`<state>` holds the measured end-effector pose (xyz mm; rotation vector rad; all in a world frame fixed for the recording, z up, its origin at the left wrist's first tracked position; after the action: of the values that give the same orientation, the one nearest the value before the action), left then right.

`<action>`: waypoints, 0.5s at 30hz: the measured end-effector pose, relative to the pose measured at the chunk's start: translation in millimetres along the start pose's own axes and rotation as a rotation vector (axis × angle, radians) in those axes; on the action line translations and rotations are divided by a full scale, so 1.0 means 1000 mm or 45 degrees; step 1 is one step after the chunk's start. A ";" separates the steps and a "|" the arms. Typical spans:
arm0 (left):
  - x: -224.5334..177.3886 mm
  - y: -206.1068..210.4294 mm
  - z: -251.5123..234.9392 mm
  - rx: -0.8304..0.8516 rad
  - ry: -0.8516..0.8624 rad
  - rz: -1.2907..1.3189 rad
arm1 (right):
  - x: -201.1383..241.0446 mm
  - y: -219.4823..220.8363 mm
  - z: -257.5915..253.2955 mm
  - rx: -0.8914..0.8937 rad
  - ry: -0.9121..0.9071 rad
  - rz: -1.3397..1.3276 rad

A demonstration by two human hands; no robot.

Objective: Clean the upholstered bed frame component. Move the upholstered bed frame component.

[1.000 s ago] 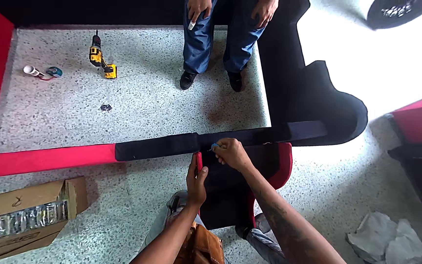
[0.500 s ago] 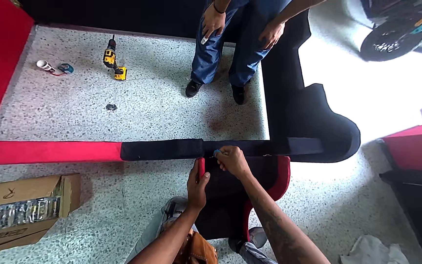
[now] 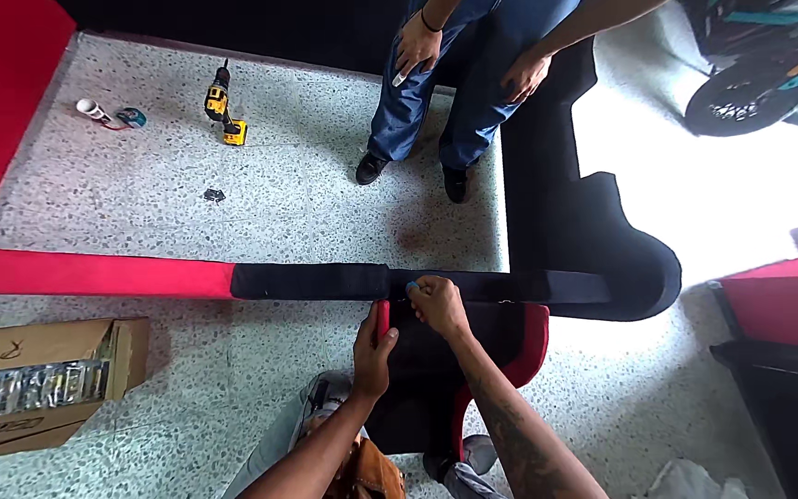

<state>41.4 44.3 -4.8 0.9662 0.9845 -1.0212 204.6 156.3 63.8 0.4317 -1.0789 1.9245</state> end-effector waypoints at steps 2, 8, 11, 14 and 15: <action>0.000 0.000 0.000 0.010 -0.003 -0.009 | -0.003 0.002 -0.007 -0.018 0.003 0.026; 0.001 0.000 0.000 0.011 -0.014 0.036 | 0.002 0.001 -0.015 -0.119 -0.023 0.256; 0.002 0.001 0.000 0.011 -0.028 0.040 | 0.008 0.000 -0.017 -0.120 -0.021 0.373; 0.002 0.000 -0.001 -0.002 -0.035 0.027 | 0.013 0.000 -0.019 -0.051 0.020 0.461; 0.003 0.000 -0.001 0.000 -0.036 0.027 | 0.012 0.000 -0.021 -0.026 0.037 0.465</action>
<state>42.1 44.7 -7.5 0.9579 0.9495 -1.0146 199.9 179.5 59.6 0.2029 -1.2223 2.2261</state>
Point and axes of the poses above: each hand's wrist, its own z-axis away from the middle knuckle, its own y-axis out of the palm, x = y × z, the point moved 8 cm from there along -z, towards the middle knuckle, and after that the axes turned 6 degrees about y, right-handed, at the moved point
